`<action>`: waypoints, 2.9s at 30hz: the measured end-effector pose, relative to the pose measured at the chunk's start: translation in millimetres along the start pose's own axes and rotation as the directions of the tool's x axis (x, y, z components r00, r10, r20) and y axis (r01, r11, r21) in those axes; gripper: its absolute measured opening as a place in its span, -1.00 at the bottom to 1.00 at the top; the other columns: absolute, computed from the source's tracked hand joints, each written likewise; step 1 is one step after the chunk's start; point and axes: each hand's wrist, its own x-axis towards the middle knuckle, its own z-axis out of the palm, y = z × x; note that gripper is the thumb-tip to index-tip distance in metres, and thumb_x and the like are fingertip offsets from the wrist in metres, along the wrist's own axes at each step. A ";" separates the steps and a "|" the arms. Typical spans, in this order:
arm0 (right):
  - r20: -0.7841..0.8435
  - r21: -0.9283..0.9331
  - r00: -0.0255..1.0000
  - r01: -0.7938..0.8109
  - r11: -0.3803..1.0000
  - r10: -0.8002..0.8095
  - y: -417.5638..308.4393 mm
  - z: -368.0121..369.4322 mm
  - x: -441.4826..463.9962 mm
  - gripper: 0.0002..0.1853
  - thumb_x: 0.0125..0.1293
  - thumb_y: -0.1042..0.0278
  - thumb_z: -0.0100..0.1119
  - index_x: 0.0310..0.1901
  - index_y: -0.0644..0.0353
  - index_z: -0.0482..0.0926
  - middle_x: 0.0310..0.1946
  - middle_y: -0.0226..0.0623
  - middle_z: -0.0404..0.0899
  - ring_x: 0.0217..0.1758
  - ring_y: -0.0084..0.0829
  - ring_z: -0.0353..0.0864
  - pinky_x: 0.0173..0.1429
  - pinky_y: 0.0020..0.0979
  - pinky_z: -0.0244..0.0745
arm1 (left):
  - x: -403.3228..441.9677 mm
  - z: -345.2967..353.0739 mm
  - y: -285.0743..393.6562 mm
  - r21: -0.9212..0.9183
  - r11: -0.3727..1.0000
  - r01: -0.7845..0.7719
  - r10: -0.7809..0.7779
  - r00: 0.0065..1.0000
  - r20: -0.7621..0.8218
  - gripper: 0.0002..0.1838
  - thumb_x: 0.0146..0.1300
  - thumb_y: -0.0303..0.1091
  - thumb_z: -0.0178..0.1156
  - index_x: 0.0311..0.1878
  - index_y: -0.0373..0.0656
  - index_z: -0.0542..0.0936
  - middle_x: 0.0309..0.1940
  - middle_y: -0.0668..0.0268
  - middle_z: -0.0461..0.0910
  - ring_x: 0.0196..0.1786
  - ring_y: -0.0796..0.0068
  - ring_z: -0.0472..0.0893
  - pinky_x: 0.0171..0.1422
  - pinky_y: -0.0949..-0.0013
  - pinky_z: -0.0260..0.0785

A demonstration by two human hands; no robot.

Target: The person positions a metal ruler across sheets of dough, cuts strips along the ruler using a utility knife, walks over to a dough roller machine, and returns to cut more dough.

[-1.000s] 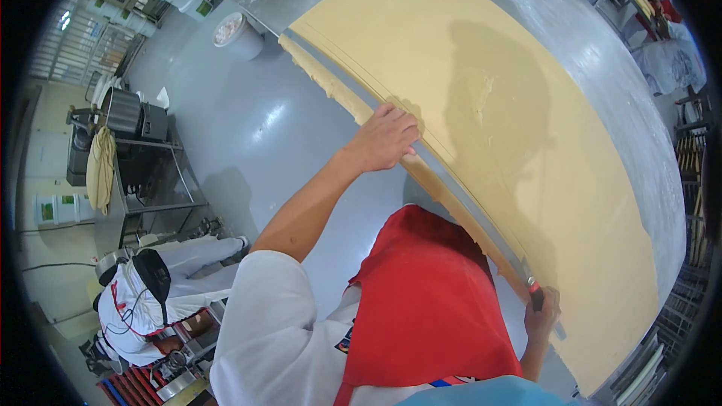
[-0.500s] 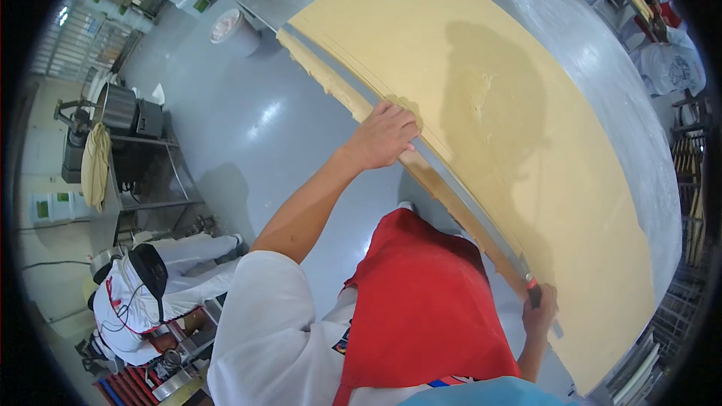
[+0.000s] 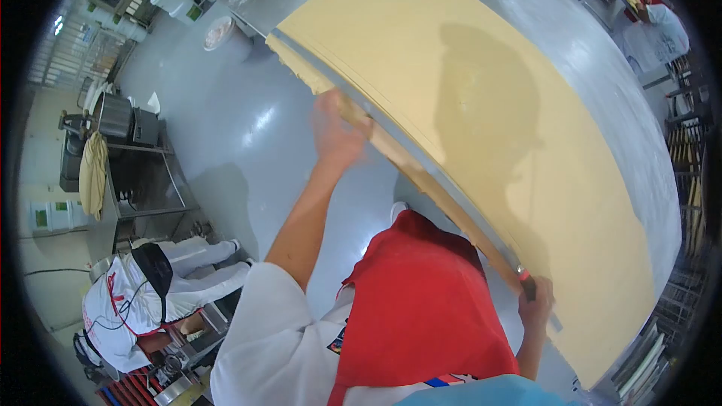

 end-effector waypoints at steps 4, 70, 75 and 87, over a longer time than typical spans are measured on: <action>0.013 -0.017 0.999 -0.031 0.999 0.031 11.6 -0.8 -7.9 -0.58 -0.01 0.52 0.36 -0.04 0.12 0.58 -0.01 -0.10 0.64 0.01 0.04 0.68 -0.01 0.03 0.60 | -17.2 13.9 -11.7 -0.665 0.172 0.727 -0.782 0.511 0.357 -0.17 0.17 -0.10 0.53 0.42 -0.21 0.39 0.29 0.10 0.47 0.41 0.10 0.37 0.45 -0.03 0.24; 0.075 0.171 0.997 0.018 0.985 -0.031 32.6 -8.7 -39.8 -0.82 0.37 0.23 0.06 -0.24 0.08 0.62 -0.17 -0.25 0.60 -0.05 -0.18 0.69 0.06 -0.06 0.58 | -13.9 35.6 -14.8 -0.575 0.062 0.815 -0.279 0.568 0.774 -0.40 0.41 -0.07 0.30 0.38 -0.19 0.46 0.32 0.06 0.53 0.33 0.03 0.53 0.43 -0.14 0.38; 0.090 0.196 0.996 0.004 0.981 -0.022 33.8 -6.5 -37.7 -0.86 0.29 0.27 0.15 -0.21 0.08 0.61 -0.17 -0.26 0.58 -0.07 -0.18 0.68 0.03 -0.09 0.59 | -6.8 40.3 -24.7 -0.573 0.049 0.818 -0.322 0.556 0.766 -0.39 0.38 -0.16 0.33 0.39 -0.24 0.45 0.36 0.07 0.51 0.38 0.04 0.50 0.49 -0.16 0.34; 0.203 0.114 0.978 -0.070 0.991 0.046 25.0 -18.0 -37.9 -0.63 0.05 0.30 0.47 -0.06 0.00 0.64 -0.02 -0.29 0.60 0.03 -0.12 0.67 0.05 -0.07 0.61 | -37.3 37.0 25.3 -0.657 0.018 0.753 -0.491 0.579 0.650 -0.53 0.34 -0.24 0.33 0.25 -0.19 0.52 0.22 0.15 0.58 0.28 0.09 0.54 0.34 -0.26 0.41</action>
